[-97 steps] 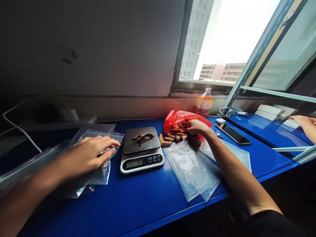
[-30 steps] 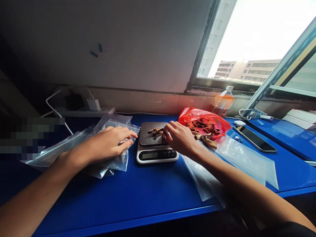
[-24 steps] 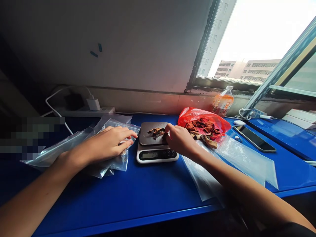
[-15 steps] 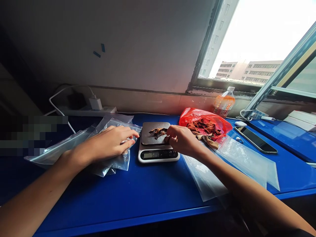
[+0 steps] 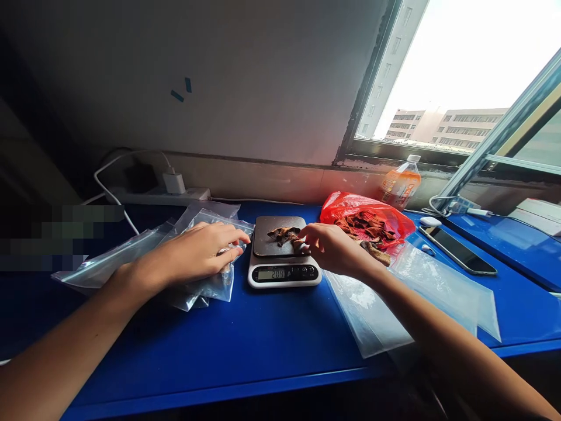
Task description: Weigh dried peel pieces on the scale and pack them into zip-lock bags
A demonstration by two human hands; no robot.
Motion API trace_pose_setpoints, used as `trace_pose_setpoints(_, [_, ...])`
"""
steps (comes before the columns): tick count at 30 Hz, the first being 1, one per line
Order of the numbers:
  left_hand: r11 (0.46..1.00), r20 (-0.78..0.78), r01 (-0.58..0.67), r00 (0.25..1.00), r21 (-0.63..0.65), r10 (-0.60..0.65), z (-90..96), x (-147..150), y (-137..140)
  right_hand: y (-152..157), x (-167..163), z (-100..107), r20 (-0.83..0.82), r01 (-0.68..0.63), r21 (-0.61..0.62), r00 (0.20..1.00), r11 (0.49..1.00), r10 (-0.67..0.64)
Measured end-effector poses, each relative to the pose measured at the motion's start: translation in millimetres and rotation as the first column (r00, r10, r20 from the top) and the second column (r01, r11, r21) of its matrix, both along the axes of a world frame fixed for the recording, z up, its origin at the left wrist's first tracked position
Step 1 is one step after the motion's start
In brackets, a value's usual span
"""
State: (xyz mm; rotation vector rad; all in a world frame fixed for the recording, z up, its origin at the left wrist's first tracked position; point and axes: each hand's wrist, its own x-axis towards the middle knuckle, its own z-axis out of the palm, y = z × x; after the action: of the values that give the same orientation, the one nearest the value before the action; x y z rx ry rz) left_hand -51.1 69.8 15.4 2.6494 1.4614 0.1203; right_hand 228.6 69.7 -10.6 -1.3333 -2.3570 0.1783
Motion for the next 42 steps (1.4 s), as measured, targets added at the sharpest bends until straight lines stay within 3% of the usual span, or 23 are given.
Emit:
trace_pose_setpoints(13, [1.0, 0.007, -0.007, 1.0, 0.004, 0.007, -2.6, -1.5, 1.6, 1.4, 13.0, -1.0, 0.064, 0.013, 0.07, 0.998, 0.997, -0.017])
trace_pose_setpoints(19, [1.0, -0.01, -0.016, 1.0, 0.002, 0.016, -1.3, -0.3, 0.2, 4.2, 20.3, 5.0, -0.024, 0.045, 0.086, 0.999, 0.995, -0.043])
trace_pose_setpoints(25, [1.0, -0.014, 0.01, 1.0, 0.012, -0.01, -2.9, -0.3, 1.5, 10.4, 24.4, -4.0, -0.015, -0.07, 0.095, 0.997, 0.993, 0.071])
trace_pose_setpoints(29, [1.0, -0.02, 0.016, 1.0, 0.015, -0.016, -2.6, -1.3, 2.6, 9.6, 22.8, -5.8, -0.041, -0.132, 0.177, 0.989, 0.975, 0.142])
trace_pose_setpoints(34, [1.0, -0.019, 0.017, 1.0, 0.006, -0.017, -1.8, -3.4, 3.3, 6.7, 29.1, 5.4, -0.1, 0.012, 0.329, 0.995, 0.944, 0.023])
trace_pose_setpoints(39, [1.0, -0.009, -0.004, 1.0, 0.001, 0.004, 0.5, -2.8, 2.0, 6.8, 41.0, 22.1, 0.061, 0.07, 0.237, 0.994, 0.969, -0.087])
trace_pose_setpoints(42, [1.0, -0.011, -0.007, 1.0, 0.017, 0.008, 3.3, -3.0, 0.1, 2.6, 59.3, 32.5, 0.163, 0.055, 0.145, 0.983, 0.988, -0.079])
